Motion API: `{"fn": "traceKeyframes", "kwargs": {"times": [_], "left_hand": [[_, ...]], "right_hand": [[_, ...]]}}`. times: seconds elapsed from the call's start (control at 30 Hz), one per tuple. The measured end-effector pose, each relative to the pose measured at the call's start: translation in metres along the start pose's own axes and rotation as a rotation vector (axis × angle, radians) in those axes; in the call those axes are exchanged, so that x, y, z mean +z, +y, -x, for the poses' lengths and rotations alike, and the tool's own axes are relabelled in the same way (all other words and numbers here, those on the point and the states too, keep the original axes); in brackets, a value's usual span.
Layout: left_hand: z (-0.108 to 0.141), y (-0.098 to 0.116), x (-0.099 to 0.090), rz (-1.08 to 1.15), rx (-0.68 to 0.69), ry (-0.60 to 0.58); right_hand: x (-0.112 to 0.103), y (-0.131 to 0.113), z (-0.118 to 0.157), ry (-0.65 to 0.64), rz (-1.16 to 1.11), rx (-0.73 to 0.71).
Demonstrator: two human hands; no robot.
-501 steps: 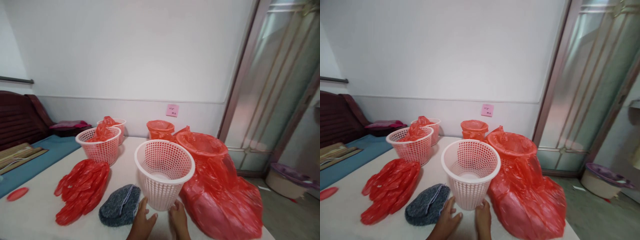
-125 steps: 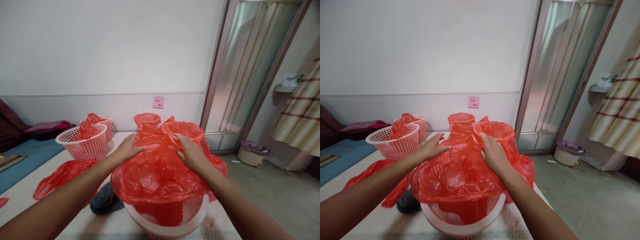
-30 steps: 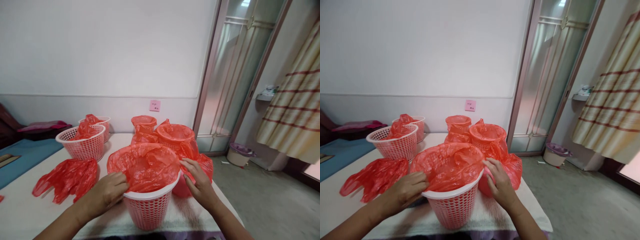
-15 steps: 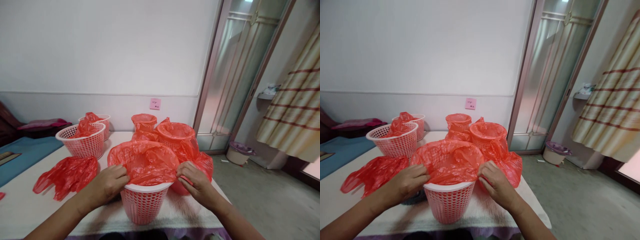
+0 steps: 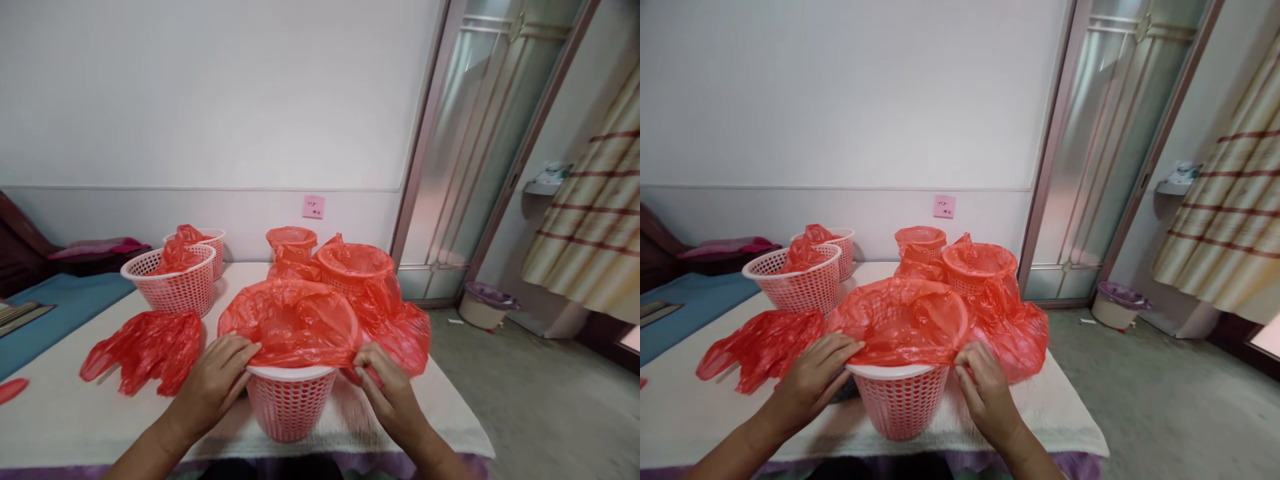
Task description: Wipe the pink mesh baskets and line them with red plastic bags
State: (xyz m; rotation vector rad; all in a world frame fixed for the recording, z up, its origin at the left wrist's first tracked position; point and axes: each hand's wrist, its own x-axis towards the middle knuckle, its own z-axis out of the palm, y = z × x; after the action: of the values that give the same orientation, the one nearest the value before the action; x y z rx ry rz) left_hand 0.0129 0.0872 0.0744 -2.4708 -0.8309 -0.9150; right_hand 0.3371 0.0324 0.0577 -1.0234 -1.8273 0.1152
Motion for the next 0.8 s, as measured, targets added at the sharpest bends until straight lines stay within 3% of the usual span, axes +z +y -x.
{"fn": "traceKeyframes", "kwargs": {"times": [0.1, 0.23, 0.37, 0.5, 0.6, 0.7, 0.8], "left_hand": [[0.002, 0.008, -0.002, -0.026, -0.034, 0.009], [-0.005, 0.034, -0.010, 0.026, -0.014, -0.043], [-0.017, 0.058, -0.006, 0.140, 0.028, 0.059], [-0.031, 0.066, 0.005, 0.215, 0.075, 0.116], [-0.037, 0.071, 0.003, 0.231, 0.058, 0.166], [-0.039, 0.084, -0.006, 0.281, 0.043, 0.243], [-0.037, 0.098, -0.008, 0.384, 0.077, 0.199]], "right_hand": [[-0.006, -0.007, -0.008, 0.032, -0.127, 0.099], [-0.012, -0.011, -0.014, -0.026, -0.161, 0.122], [-0.010, -0.010, -0.007, -0.067, -0.086, 0.043], [-0.008, -0.009, -0.002, -0.112, 0.079, -0.088], [-0.007, -0.009, -0.004, -0.109, 0.122, -0.129], [-0.008, -0.013, -0.006, -0.076, 0.042, -0.061], [-0.008, -0.020, -0.006, -0.066, -0.078, 0.057]]}}
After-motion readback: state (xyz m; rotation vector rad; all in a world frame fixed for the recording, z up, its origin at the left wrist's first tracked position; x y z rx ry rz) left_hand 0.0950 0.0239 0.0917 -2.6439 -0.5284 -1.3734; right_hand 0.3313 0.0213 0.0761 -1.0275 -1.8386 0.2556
